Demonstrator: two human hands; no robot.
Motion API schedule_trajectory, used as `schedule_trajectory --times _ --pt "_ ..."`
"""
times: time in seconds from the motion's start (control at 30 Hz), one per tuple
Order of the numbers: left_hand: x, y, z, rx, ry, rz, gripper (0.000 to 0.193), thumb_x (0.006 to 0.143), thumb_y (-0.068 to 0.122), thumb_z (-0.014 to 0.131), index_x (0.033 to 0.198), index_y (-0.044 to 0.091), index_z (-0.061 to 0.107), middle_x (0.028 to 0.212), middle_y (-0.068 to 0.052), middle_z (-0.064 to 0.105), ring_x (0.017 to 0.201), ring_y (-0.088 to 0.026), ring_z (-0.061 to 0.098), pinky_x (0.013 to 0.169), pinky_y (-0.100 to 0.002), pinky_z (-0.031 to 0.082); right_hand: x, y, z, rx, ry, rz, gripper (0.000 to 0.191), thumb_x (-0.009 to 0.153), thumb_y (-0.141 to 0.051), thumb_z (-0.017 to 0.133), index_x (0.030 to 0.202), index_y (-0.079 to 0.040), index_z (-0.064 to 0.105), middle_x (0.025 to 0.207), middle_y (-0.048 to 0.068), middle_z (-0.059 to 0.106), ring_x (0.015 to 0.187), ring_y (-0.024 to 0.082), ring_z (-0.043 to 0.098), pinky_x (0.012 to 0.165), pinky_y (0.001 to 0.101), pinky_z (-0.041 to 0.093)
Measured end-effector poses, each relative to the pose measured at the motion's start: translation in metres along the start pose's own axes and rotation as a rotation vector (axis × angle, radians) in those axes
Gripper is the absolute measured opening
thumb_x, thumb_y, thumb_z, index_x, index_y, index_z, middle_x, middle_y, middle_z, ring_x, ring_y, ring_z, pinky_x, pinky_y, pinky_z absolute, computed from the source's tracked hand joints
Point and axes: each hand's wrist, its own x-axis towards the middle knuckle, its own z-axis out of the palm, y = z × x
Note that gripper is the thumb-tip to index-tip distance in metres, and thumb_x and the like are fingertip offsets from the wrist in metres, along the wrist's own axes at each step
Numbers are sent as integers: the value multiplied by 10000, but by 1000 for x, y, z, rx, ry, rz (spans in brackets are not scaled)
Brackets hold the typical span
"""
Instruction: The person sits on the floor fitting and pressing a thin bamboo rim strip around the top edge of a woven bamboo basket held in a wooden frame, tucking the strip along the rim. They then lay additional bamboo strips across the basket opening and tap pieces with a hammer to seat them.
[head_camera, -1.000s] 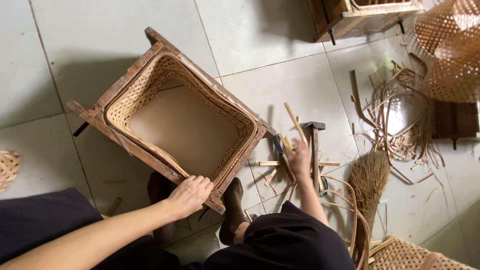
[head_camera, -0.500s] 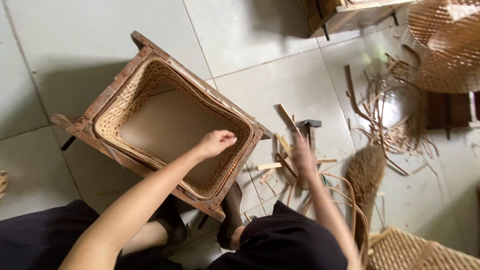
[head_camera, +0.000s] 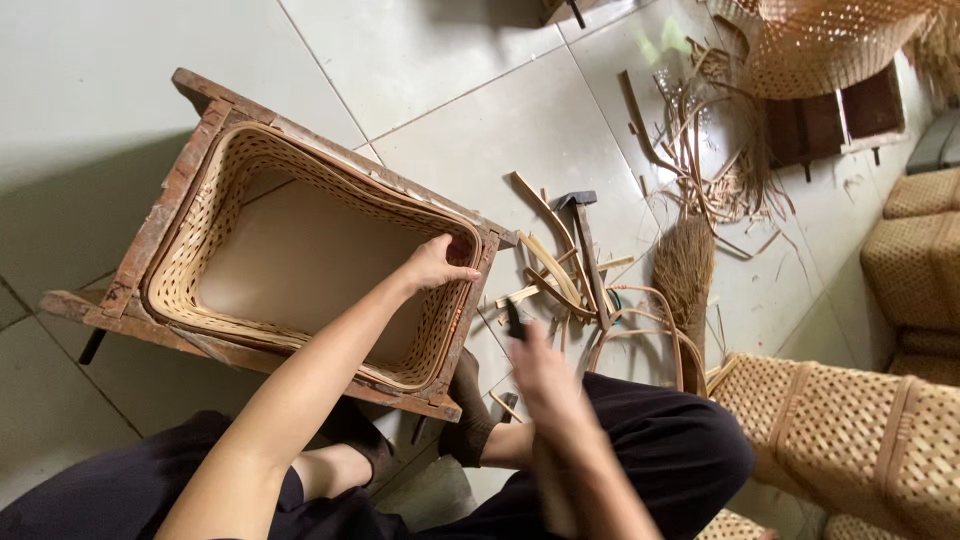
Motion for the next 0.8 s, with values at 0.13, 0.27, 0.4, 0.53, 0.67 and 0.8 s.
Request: schedule_trajectory --times 0.13,0.27,0.4,0.53,0.67,0.8 --pt "-9 -5 8 54 82 -23 910 592 587 922 1215 -4 621 1226 -205 695 1148 -303 685 994 -401 542 13 -66 59 219 16 143 252 1026 -228 446 1160 -18 483 797 254 678 714 460 672 625 584 521" --pt "-13 -3 10 91 113 -29 842 605 574 899 1159 -6 642 1161 -204 725 1089 -316 718 957 -410 562 16 -85 68 213 243 -176 208 1008 -165 513 1064 34 494 831 310 656 770 511 645 675 601 502" --pt "-15 2 7 89 140 39 804 612 530 910 1137 -17 640 1108 -228 722 1052 -354 714 925 -422 561 24 -79 83 158 236 -118 190 1004 -147 505 1040 37 472 829 342 645 814 547 623 706 617 486" --pt "-13 2 7 141 103 -32 779 622 525 905 1103 -31 645 1100 -237 725 1037 -355 721 917 -428 568 37 -83 87 108 138 32 201 1000 -145 471 1056 45 437 814 337 644 805 543 639 716 612 511" --pt "-10 -1 7 111 86 -25 836 583 555 910 1116 -38 656 1116 -230 733 1046 -336 728 935 -416 571 42 -79 75 170 125 -31 194 1041 -183 516 1066 8 489 779 286 666 770 500 642 675 582 502" --pt "-13 -1 1 71 152 88 1093 581 563 1041 1249 -150 551 1207 -313 626 1137 -370 629 951 -433 517 33 -74 56 426 -66 54 207 1071 -242 459 1097 -47 524 640 80 598 536 211 577 497 377 476"
